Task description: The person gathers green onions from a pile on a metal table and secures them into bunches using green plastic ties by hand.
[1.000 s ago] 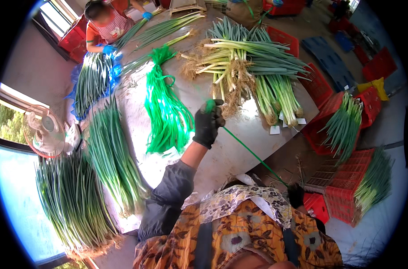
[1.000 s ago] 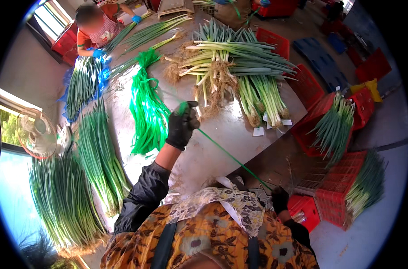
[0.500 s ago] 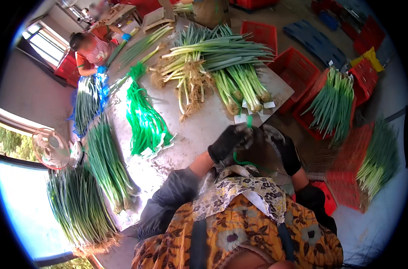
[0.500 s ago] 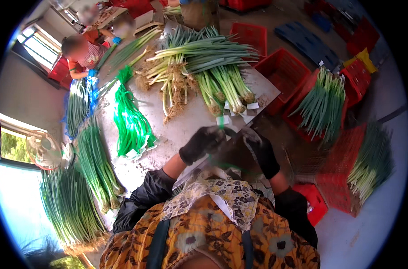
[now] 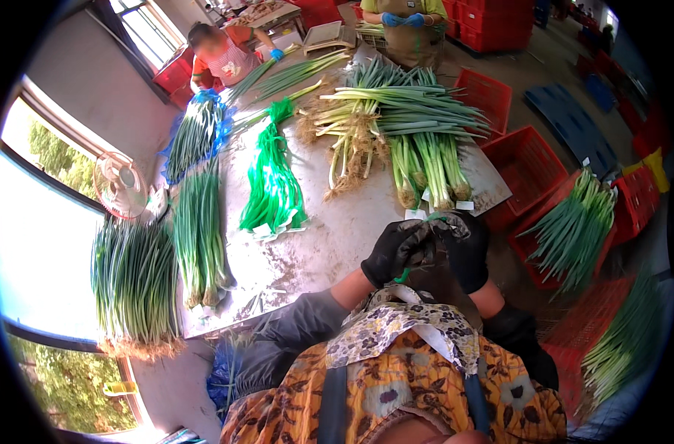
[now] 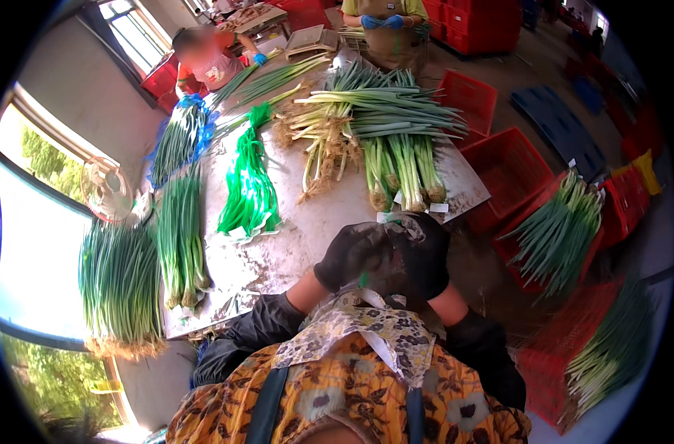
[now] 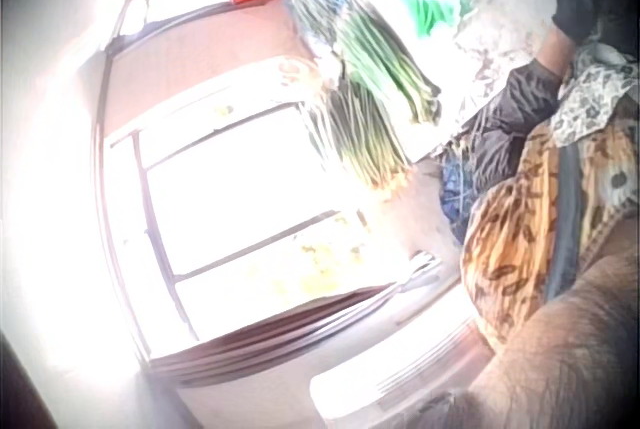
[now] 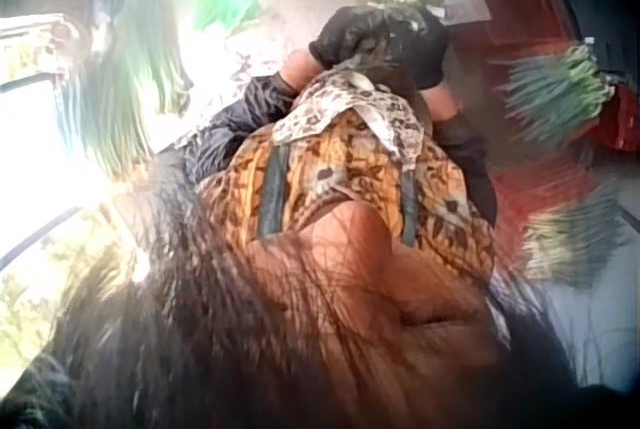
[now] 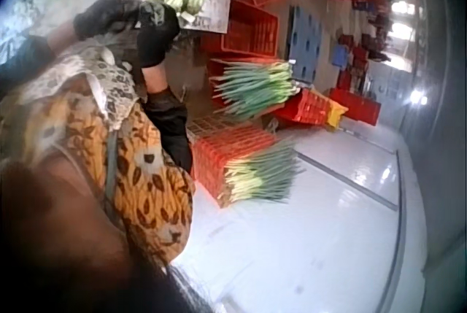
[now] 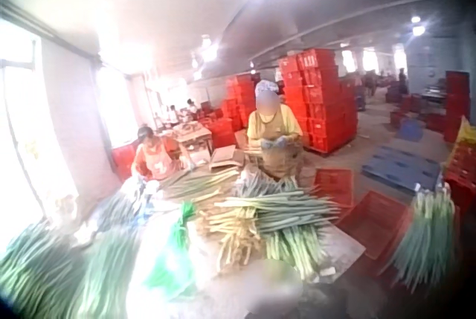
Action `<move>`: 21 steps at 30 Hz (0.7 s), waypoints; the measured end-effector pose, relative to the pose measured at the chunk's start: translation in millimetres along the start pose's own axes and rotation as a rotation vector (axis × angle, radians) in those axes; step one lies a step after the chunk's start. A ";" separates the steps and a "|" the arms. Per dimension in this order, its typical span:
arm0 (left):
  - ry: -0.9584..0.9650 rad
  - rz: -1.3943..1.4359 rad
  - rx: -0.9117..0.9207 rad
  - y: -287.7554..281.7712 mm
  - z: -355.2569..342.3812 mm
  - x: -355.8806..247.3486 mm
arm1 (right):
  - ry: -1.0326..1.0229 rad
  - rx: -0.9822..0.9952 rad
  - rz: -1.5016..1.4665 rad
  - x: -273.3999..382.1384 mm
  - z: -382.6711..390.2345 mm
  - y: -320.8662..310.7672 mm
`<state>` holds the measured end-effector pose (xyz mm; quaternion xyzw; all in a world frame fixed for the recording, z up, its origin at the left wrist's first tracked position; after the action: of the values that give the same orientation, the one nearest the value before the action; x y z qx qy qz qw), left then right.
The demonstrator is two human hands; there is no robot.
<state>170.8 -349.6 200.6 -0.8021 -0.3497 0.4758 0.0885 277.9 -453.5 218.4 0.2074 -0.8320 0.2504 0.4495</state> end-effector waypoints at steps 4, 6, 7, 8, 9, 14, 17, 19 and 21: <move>-0.536 0.498 -0.231 0.1 7.6 22.0 | -0.226 0.021 0.174 21.1 6.1 -2.7; -0.593 0.618 -0.339 -5.1 0.7 25.0 | -0.012 0.152 0.031 7.2 25.3 6.1; -0.530 0.581 -0.405 -13.0 -4.1 25.5 | 0.097 0.223 -0.040 7.3 34.1 13.6; -0.467 0.543 -0.468 -21.0 -7.2 24.5 | 0.252 0.470 0.039 10.4 45.4 21.1; -0.517 0.688 -0.472 -19.8 -8.0 28.5 | 0.192 0.524 -0.025 14.6 52.3 22.4; -0.437 0.165 -0.327 -37.0 -17.0 9.6 | -0.063 0.936 -0.023 -49.4 73.9 4.6; -0.100 -0.123 -0.139 -8.2 -23.7 -19.1 | 0.239 0.619 -0.374 -66.9 42.6 -19.9; -0.035 -0.150 0.037 21.2 -11.6 -27.9 | 0.579 0.438 -0.724 -35.3 16.5 -27.4; -0.009 -0.159 0.002 24.8 -20.6 -32.4 | 0.469 0.753 -0.527 -10.6 13.0 -12.1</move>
<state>189.9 -384.9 222.5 -0.7696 -0.4125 0.4711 0.1252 281.8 -469.5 206.1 0.4959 -0.4805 0.4506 0.5658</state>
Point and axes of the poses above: each hand's wrist, its own z-axis away from the middle knuckle, its own y-axis out of the palm, x = y × z, the point moved 7 cm from there along -z, towards the middle knuckle
